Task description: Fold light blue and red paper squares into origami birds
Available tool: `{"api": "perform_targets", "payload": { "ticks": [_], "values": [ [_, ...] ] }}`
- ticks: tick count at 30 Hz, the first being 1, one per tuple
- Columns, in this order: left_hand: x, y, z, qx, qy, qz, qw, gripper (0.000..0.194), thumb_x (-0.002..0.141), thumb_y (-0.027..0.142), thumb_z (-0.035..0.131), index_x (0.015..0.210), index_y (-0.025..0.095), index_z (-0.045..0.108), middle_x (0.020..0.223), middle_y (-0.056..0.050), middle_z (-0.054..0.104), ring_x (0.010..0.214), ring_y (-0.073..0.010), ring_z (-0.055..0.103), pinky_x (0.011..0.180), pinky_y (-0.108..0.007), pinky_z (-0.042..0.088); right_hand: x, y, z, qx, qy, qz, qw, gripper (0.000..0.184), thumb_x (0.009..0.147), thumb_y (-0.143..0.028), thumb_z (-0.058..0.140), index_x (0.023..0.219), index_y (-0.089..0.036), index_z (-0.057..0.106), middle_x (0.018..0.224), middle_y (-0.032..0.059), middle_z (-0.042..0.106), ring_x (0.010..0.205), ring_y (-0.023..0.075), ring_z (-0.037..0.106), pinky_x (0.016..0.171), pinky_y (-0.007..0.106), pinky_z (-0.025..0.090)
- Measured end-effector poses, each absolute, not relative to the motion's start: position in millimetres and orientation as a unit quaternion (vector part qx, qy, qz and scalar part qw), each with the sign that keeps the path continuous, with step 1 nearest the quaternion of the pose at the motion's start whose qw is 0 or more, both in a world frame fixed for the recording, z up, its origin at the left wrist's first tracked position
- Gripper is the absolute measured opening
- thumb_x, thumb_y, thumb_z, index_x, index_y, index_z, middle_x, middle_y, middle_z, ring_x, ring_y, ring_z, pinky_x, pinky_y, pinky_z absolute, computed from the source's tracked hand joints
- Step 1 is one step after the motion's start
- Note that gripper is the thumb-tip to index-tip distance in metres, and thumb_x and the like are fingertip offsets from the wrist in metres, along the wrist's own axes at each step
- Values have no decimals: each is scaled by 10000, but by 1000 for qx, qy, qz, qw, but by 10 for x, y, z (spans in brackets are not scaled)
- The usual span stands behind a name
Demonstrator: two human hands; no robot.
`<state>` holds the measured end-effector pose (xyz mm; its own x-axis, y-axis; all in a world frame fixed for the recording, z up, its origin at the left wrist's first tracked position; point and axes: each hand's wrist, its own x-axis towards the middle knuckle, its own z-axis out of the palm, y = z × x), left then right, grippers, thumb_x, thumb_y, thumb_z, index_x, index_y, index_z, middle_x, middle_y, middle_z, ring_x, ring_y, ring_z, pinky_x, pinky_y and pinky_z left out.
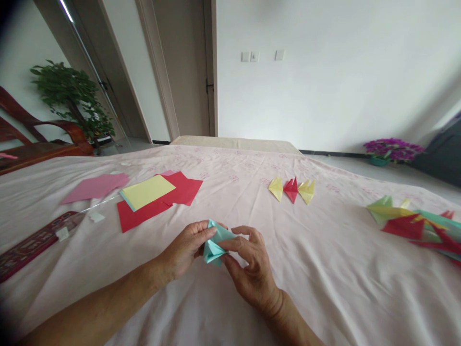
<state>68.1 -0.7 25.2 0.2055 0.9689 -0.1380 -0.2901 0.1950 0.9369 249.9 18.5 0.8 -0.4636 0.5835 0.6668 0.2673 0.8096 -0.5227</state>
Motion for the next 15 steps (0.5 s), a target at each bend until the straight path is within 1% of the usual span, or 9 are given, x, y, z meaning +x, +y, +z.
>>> {"api": "perform_targets", "payload": {
  "ticks": [4, 7, 10, 15],
  "values": [
    [695, -18, 269, 430, 393, 487, 651, 408, 810, 483, 650, 1031, 145, 710, 846, -65, 674, 684, -124, 564, 645, -220, 474, 2466, 162, -22, -321, -798, 224, 457, 164, 875, -220, 633, 1016, -293, 676, 918, 21, 676, 1015, 233, 557, 870, 388, 454],
    [709, -23, 272, 433, 396, 487, 647, 448, 791, 522, 660, 1021, 142, 713, 858, -73, 681, 689, -129, 567, 661, -231, 481, 2423, 135, -45, -359, -756, 263, 479, 105, 880, -282, 631, 962, -279, 695, 936, 34, 637, 936, 214, 581, 820, 350, 474],
    [722, -20, 275, 435, 402, 490, 639, 465, 772, 543, 674, 988, 133, 718, 823, -66, 677, 691, -132, 563, 677, -238, 484, 2389, 103, -46, -390, -723, 286, 494, 96, 878, -329, 630, 887, -260, 696, 881, 28, 616, 861, 199, 586, 768, 321, 473],
    [744, -17, 279, 446, 396, 504, 624, 433, 793, 520, 660, 956, 123, 720, 768, -50, 657, 679, -138, 552, 688, -255, 487, 2374, 62, -15, -403, -717, 286, 491, 116, 882, -349, 624, 846, -261, 691, 832, 12, 635, 841, 201, 572, 758, 315, 442]
  ]
}}
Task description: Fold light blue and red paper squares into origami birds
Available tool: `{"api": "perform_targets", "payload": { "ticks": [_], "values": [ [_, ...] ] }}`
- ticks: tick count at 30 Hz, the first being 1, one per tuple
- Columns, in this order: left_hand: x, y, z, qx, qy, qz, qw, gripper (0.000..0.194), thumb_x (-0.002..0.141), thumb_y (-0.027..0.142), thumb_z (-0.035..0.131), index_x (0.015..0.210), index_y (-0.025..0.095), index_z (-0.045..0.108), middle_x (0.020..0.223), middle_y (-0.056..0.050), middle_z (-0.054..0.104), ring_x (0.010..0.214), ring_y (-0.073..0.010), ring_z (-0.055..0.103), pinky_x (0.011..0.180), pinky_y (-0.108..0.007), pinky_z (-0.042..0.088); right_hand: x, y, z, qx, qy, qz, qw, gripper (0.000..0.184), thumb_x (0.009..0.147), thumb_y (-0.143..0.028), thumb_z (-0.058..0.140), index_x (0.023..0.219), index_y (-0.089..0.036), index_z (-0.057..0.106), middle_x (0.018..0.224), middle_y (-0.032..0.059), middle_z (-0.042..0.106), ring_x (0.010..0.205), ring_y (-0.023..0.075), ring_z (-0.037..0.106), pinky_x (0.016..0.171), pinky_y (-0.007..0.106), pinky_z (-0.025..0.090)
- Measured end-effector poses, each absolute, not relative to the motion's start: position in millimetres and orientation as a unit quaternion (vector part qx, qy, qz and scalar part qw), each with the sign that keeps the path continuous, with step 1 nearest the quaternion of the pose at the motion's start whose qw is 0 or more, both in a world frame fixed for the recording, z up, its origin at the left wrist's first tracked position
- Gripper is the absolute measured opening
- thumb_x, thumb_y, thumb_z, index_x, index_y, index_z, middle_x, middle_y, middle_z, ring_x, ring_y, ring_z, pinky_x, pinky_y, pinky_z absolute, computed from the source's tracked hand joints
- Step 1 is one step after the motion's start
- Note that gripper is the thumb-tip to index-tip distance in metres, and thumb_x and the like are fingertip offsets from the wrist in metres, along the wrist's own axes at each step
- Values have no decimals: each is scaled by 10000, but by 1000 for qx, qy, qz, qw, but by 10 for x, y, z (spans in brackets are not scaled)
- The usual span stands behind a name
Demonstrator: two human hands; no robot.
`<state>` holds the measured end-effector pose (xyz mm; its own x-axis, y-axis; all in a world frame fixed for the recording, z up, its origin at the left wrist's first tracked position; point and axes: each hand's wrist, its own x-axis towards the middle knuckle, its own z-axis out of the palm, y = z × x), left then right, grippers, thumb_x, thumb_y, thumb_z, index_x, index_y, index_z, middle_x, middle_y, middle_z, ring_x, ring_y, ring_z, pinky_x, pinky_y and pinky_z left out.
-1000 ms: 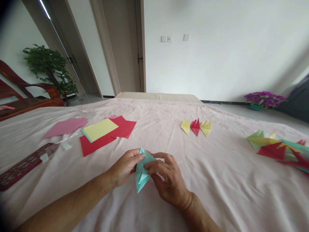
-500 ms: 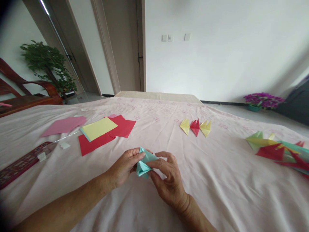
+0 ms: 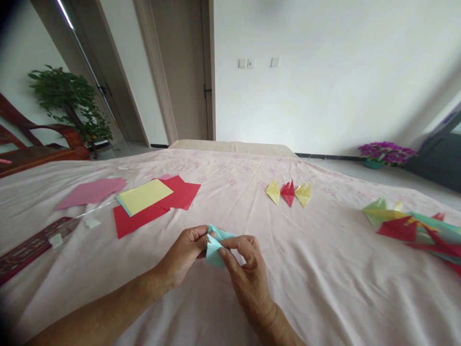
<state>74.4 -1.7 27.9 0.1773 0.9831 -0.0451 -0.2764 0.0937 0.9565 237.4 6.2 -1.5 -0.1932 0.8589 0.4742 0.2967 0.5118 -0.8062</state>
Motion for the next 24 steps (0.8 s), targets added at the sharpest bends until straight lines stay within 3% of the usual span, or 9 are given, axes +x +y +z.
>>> {"api": "perform_targets", "payload": {
  "ticks": [10, 24],
  "values": [
    [762, -64, 264, 505, 420, 533, 534, 311, 853, 419, 619, 866, 122, 710, 698, -16, 628, 658, -136, 540, 616, -210, 417, 2335, 44, 37, -383, -705, 270, 532, 97, 878, -300, 629, 827, -247, 693, 792, 17, 590, 764, 186, 530, 666, 308, 424],
    [795, -103, 246, 507, 447, 527, 515, 435, 860, 552, 549, 794, 138, 663, 677, 4, 524, 655, -128, 476, 604, -207, 419, 2344, 26, 47, -401, -713, 230, 527, 105, 867, -285, 633, 775, -242, 660, 722, -1, 612, 720, 185, 524, 665, 320, 417]
  ]
}}
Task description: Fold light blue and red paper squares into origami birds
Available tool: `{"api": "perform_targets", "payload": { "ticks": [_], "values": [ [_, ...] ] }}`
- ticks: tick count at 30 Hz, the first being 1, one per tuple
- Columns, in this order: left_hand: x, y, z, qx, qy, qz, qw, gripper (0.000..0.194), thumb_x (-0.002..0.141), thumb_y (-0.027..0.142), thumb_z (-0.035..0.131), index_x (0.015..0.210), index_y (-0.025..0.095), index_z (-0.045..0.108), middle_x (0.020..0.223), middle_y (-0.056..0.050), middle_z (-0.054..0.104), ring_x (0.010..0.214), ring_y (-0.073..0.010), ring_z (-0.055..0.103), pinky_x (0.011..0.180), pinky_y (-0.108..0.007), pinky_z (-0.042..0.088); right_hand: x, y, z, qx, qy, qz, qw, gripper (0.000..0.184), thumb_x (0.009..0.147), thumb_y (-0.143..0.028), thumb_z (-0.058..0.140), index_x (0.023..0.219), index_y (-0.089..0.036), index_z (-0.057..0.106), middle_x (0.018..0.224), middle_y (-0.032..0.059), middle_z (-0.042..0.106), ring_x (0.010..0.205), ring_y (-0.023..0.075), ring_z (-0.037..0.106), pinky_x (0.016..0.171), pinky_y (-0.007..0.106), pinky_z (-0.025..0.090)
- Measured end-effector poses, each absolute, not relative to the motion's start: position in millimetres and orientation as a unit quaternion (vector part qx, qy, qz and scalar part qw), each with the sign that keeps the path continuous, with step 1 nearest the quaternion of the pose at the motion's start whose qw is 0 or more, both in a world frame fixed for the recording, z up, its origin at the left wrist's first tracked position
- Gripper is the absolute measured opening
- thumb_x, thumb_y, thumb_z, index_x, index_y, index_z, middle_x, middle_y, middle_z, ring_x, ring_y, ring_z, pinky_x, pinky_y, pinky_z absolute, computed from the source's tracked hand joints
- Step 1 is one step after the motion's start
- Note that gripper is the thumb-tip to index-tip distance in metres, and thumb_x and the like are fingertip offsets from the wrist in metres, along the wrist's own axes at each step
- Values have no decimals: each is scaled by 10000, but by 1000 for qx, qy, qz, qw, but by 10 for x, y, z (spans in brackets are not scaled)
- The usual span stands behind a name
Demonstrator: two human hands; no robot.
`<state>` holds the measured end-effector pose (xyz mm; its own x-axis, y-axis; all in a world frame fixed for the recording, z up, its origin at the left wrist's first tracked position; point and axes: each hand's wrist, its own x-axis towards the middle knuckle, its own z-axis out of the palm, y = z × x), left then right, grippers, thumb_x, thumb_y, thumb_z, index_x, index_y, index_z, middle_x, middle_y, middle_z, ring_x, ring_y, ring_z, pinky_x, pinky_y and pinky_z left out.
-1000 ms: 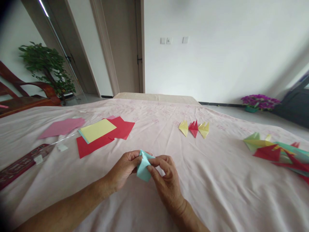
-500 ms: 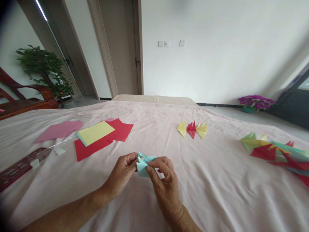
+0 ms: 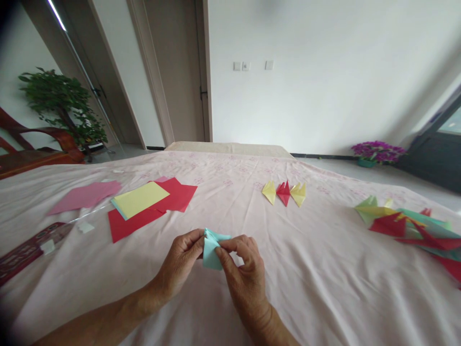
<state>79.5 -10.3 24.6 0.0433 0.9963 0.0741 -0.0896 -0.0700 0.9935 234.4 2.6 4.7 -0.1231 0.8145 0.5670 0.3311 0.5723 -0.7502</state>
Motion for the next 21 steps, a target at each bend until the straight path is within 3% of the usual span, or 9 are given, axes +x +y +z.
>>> {"api": "perform_targets", "payload": {
  "ticks": [8, 11, 14, 21],
  "values": [
    [832, -168, 251, 494, 442, 538, 521, 453, 877, 564, 514, 770, 143, 641, 694, -9, 544, 658, -133, 489, 610, -214, 438, 2349, 14, 41, -430, -695, 218, 533, 114, 837, -293, 657, 750, -237, 607, 702, -11, 587, 700, 182, 509, 654, 310, 419],
    [843, -199, 257, 506, 418, 538, 529, 448, 895, 547, 498, 944, 138, 674, 813, -54, 638, 754, -174, 569, 693, -249, 466, 2348, 24, 47, -434, -690, 215, 538, 113, 833, -284, 662, 748, -236, 604, 703, -15, 585, 701, 178, 505, 652, 306, 416],
    [858, -197, 238, 523, 398, 540, 526, 391, 854, 470, 612, 1079, 154, 667, 955, -74, 686, 889, -214, 617, 804, -277, 471, 2342, 22, 55, -431, -689, 217, 541, 126, 829, -278, 674, 738, -233, 600, 693, -19, 584, 687, 171, 507, 643, 304, 412],
    [859, -152, 161, 525, 445, 544, 480, 277, 820, 385, 678, 982, 165, 721, 944, -63, 732, 875, -218, 658, 807, -275, 488, 2336, -6, 72, -380, -712, 209, 552, 109, 850, -229, 664, 755, -226, 610, 709, -7, 604, 704, 168, 531, 663, 320, 420]
  ]
}}
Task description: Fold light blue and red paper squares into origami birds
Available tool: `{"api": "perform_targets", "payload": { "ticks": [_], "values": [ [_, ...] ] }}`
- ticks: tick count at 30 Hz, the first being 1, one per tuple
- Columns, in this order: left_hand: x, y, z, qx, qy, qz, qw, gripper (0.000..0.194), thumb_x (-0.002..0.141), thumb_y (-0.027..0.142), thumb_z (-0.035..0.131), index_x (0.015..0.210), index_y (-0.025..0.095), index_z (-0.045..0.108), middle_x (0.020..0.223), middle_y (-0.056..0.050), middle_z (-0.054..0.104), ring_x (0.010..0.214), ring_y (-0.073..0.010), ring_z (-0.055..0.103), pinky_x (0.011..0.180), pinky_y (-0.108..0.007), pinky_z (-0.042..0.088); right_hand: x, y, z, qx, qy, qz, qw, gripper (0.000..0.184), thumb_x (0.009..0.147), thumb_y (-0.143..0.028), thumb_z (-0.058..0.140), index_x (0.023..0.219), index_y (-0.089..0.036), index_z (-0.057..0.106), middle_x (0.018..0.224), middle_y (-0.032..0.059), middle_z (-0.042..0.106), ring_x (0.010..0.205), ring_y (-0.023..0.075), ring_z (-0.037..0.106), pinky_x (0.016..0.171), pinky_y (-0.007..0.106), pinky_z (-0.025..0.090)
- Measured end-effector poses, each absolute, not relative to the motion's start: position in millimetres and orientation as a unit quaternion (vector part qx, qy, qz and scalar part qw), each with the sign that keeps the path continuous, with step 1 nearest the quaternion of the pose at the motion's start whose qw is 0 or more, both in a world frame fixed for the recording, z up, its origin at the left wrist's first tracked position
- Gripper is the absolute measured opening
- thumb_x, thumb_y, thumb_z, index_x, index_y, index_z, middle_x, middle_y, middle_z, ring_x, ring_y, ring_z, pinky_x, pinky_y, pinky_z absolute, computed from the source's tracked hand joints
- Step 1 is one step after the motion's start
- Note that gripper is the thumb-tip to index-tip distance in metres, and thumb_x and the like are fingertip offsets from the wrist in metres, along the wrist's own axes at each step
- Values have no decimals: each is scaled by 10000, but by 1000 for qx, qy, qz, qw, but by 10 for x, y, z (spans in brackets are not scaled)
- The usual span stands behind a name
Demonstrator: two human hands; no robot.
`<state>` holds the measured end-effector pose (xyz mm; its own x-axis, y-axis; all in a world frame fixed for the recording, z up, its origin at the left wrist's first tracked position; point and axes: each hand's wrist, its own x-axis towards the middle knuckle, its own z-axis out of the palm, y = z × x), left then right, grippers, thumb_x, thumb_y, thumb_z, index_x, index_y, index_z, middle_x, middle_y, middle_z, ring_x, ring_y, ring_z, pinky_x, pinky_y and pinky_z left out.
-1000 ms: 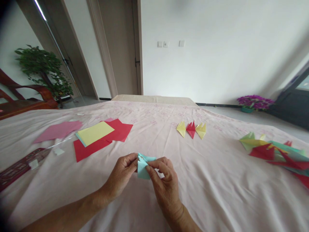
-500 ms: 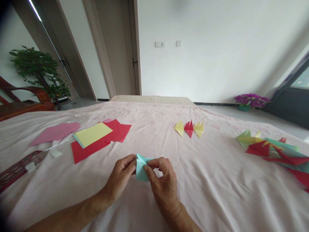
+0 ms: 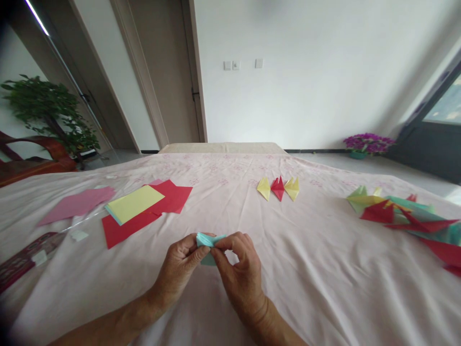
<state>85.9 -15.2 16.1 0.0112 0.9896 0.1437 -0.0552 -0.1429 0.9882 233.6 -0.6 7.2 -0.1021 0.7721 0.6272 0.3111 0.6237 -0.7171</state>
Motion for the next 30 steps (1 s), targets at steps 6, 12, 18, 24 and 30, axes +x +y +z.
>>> {"api": "perform_targets", "payload": {
  "ticks": [6, 12, 18, 24, 30],
  "values": [
    [813, -135, 166, 519, 455, 551, 469, 249, 789, 381, 706, 914, 169, 743, 906, -63, 748, 872, -232, 675, 825, -298, 499, 2353, 11, 70, -386, -713, 195, 553, 81, 821, -224, 677, 794, -224, 601, 742, 1, 595, 717, 169, 540, 644, 310, 442],
    [758, -103, 162, 525, 466, 551, 451, 208, 782, 346, 719, 883, 165, 736, 893, -61, 746, 877, -233, 679, 831, -308, 509, 2355, 48, 29, -443, -646, 331, 527, 371, 735, -330, 735, 1039, -206, 563, 789, 0, 610, 637, 149, 564, 533, 261, 473],
    [769, -70, 127, 499, 479, 542, 477, 270, 748, 366, 756, 907, 155, 704, 861, -45, 727, 821, -195, 654, 746, -269, 507, 2325, 70, -38, -411, -587, 464, 521, 206, 742, -350, 736, 774, -198, 601, 616, -35, 576, 532, 117, 494, 485, 233, 402],
    [803, -96, 92, 433, 467, 500, 586, 356, 756, 437, 741, 951, 143, 694, 949, -80, 714, 863, -199, 646, 763, -305, 526, 2334, 71, -32, -427, -567, 438, 552, 182, 720, -302, 748, 761, -195, 607, 604, -46, 561, 542, 112, 489, 506, 230, 408],
    [767, -69, 19, 407, 405, 536, 619, 327, 784, 396, 729, 997, 150, 706, 951, -87, 727, 887, -210, 664, 813, -328, 513, 2346, 20, 46, -396, -623, 401, 543, 306, 705, -269, 771, 963, -204, 619, 717, -29, 616, 622, 123, 558, 576, 236, 467]
  ]
}}
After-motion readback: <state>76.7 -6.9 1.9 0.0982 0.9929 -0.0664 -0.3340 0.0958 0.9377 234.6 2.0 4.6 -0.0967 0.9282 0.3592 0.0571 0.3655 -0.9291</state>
